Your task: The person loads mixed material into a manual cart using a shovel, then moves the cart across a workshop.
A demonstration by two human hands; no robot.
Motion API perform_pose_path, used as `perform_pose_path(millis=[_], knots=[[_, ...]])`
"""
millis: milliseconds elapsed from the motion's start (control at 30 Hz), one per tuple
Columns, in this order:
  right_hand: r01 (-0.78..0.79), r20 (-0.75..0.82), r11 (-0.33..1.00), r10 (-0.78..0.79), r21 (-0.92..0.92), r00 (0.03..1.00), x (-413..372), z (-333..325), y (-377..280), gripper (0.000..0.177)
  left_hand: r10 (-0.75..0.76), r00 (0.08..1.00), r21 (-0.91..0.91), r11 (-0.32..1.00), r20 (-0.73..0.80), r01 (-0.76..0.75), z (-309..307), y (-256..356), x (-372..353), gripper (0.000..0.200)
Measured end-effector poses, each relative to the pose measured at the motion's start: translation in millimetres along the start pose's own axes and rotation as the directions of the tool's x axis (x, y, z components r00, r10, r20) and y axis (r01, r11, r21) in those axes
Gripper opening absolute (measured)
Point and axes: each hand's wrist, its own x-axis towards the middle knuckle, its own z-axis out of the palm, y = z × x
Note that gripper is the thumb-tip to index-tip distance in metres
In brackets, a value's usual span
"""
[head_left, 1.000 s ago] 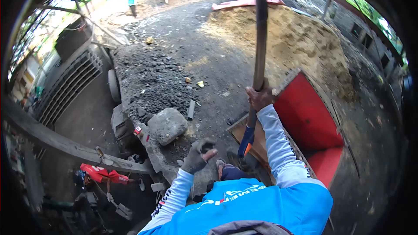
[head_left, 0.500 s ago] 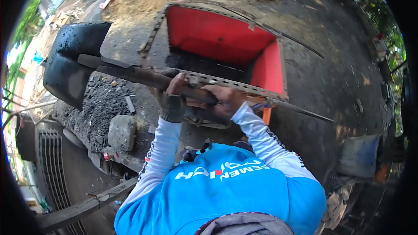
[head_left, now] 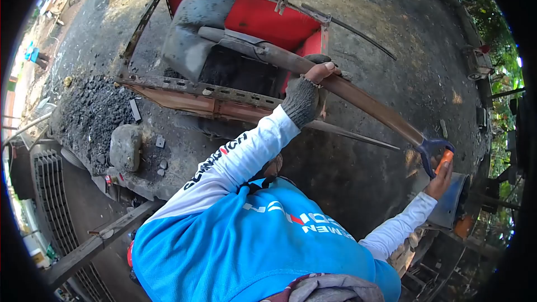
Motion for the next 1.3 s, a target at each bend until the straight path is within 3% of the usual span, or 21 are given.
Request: perform_pose_path(millis=[67, 167, 200, 300, 367, 567, 667, 767, 867, 967, 1100, 1133, 1233, 1300], knots=[[-0.176, 0.108, 0.964, 0.156, 0.202, 0.982, 4.0, -4.5, -10.3, 0.055, -0.059, 0.997, -0.096, 0.994, -0.051, 0.054, -7.8, -5.6, 14.9, 0.018], [-0.401, 0.58, 0.839, 0.13, 0.368, 0.804, 17.5, -13.4, 7.2, 0.049, -0.162, 0.975, -0.259, 0.959, -0.154, 0.119, -42.5, -8.5, 49.7, 0.012], [-0.481, 0.57, 0.723, 0.148, 0.495, 0.808, 5.8, 15.2, -18.9, 0.047, -0.201, 0.961, -0.314, 0.94, -0.191, 0.135, -62.1, -8.9, 63.3, 0.01], [-0.617, 0.643, 0.502, 0.147, 0.606, 0.752, -10.4, 86.8, -34.4, 0.056, -0.36, 0.876, -0.547, 0.826, -0.321, 0.139, -115.9, 0.1, 101.2, 0.006], [-0.649, 0.676, 0.466, 0.135, 0.601, 0.724, -22.4, 134.7, -50.2, 0.065, -0.32, 0.778, -0.47, 0.882, -0.541, 0.036, -143.4, 11.1, 119.5, 0.005], [-0.607, 0.679, 0.521, 0.07, 0.6, 0.731, -67.2, 265.1, -126.5, 0.066, -0.216, 0.658, -0.293, 0.956, -0.722, -0.007, -201.4, 49.1, 150.5, 0.021], [-0.607, 0.681, 0.566, 0.106, 0.558, 0.725, -90.2, 312.4, -152.7, 0.067, -0.162, 0.502, -0.188, 0.982, -0.85, -0.002, -228.6, 63.6, 164.4, 0.02], [-0.605, 0.69, 0.597, 0.116, 0.526, 0.714, -111.7, 340.6, -171.8, 0.068, -0.176, 0.439, -0.15, 0.984, -0.881, 0.092, -256.2, 73.3, 170.6, 0.026], [-0.608, 0.663, 0.617, 0.179, 0.499, 0.726, -111.1, 345.3, -183.9, 0.067, -0.021, 0.332, 0.039, 0.984, -0.943, 0.174, -257.9, 62.6, 181.3, 0.04], [-0.577, 0.655, 0.665, 0.171, 0.474, 0.736, -101.6, 347.4, -187.9, 0.066, 0.048, 0.281, 0.094, 0.984, -0.958, 0.154, -244.7, 57.6, 182.8, 0.029], [-0.555, 0.667, 0.673, 0.122, 0.489, 0.735, -104.1, 341.7, -201.9, 0.066, 0.024, 0.317, 0.078, 0.984, -0.948, 0.158, -247.2, 64.0, 178.3, 0.031], [-0.546, 0.678, 0.676, 0.092, 0.495, 0.729, -104.2, 342.4, -205.6, 0.066, -0.016, 0.353, 0.047, 0.985, -0.936, 0.167, -243.5, 73.9, 174.1, 0.031], [-0.508, 0.697, 0.649, -0.048, 0.566, 0.716, -94.9, 346.2, -205.3, 0.065, -0.124, 0.338, -0.081, 0.987, -0.933, 0.139, -226.1, 103.6, 167.8, 0.032], [-0.537, 0.711, 0.608, -0.065, 0.585, 0.701, -83.7, 354.5, -200.9, 0.064, -0.062, 0.371, -0.056, 0.998, -0.926, 0.027, -234.0, 110.0, 172.4, 0.034]])
